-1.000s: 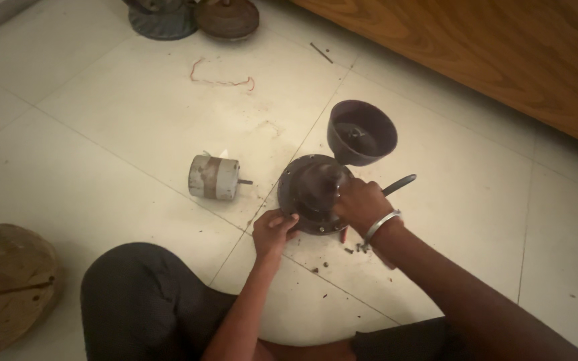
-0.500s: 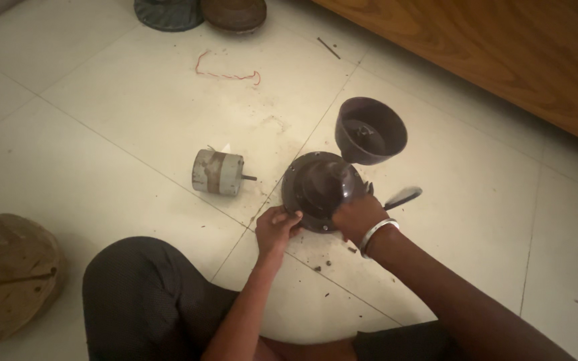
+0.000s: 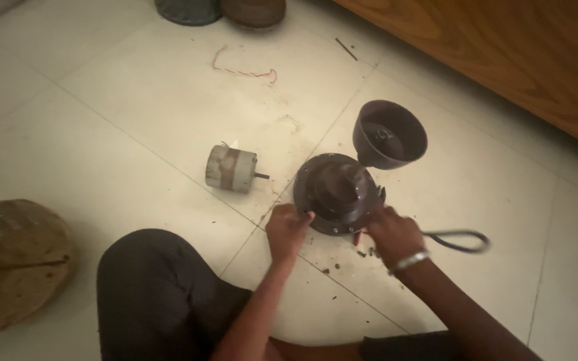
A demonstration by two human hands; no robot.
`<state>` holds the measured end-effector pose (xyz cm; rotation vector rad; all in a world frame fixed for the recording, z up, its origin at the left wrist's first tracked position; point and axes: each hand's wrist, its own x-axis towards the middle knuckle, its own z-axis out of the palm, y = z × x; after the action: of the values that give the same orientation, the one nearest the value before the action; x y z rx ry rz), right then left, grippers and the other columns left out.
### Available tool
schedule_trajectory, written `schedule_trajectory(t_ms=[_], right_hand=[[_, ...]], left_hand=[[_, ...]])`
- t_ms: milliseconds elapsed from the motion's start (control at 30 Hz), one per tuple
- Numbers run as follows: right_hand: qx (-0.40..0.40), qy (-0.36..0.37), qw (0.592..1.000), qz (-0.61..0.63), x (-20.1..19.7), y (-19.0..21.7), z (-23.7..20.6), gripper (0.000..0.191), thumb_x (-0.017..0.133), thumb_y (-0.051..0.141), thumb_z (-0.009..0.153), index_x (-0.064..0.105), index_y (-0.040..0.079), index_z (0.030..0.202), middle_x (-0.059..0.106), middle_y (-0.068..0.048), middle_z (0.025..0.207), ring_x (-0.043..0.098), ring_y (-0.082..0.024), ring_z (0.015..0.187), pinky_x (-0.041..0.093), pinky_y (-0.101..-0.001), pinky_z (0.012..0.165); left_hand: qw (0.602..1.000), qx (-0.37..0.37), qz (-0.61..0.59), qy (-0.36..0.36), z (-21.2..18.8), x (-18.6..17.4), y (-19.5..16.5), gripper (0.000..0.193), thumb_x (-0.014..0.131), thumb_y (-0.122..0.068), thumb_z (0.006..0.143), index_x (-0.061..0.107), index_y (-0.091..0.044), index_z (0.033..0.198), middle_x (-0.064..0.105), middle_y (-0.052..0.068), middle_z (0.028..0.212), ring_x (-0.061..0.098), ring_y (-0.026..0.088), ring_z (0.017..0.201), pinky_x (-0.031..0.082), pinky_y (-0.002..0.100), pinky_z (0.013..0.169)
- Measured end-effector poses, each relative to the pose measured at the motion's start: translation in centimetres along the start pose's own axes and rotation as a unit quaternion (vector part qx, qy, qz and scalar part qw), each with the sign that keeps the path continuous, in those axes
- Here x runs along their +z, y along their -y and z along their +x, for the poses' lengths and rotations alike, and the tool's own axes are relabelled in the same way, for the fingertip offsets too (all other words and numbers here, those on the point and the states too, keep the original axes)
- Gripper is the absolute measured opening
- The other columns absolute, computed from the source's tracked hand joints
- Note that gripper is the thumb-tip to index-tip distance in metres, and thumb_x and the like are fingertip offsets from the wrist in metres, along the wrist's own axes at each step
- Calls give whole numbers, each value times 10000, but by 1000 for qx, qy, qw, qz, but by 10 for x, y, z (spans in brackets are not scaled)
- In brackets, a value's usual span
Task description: The person sits on the floor repairing an electric fan. They use pliers to work on a small motor component, set it beside the fan housing, then use a screwdriver to loosen and remove fasteners from the fan base and adjust parts of the housing.
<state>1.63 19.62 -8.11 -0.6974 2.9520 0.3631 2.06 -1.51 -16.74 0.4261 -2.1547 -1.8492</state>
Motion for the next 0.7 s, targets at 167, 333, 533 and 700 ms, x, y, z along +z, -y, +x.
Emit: schedule_trajectory(t_ms=[167,333,533,700], right_hand=[[225,104,966,79,-9,9,-41,80,612,184,983,637,134,1039,719,-67,1057,754,-264,867,618,-420,712],[279,59,935,210,21,33,-85,187,736,276,842,635,151,938,727,-95,919,729,-338,854,572,-494,744],[231,31,953,194,63,71,-98,174,700,266,870,599,126,887,677,-77,949,725,-304,854,609,-454,666],[237,-46,949,202,66,88,-108,131,708,182,806,596,141,861,661,-52,853,712,-290,857,593,-461,635]], left_hand=[[920,325,212,54,-22,9,-17,170,720,-164,857,688,-95,1009,657,78,994,621,313,983,494,474,803],[870,402,256,125,-45,24,-23,200,628,-95,856,704,-184,1020,621,8,956,616,245,940,490,455,770],[852,392,318,137,-32,36,-4,104,646,-141,873,696,-154,963,636,16,960,621,255,924,486,466,678],[876,327,324,146,-26,38,-3,175,688,-288,932,666,-116,904,626,42,947,646,256,900,503,475,703]])
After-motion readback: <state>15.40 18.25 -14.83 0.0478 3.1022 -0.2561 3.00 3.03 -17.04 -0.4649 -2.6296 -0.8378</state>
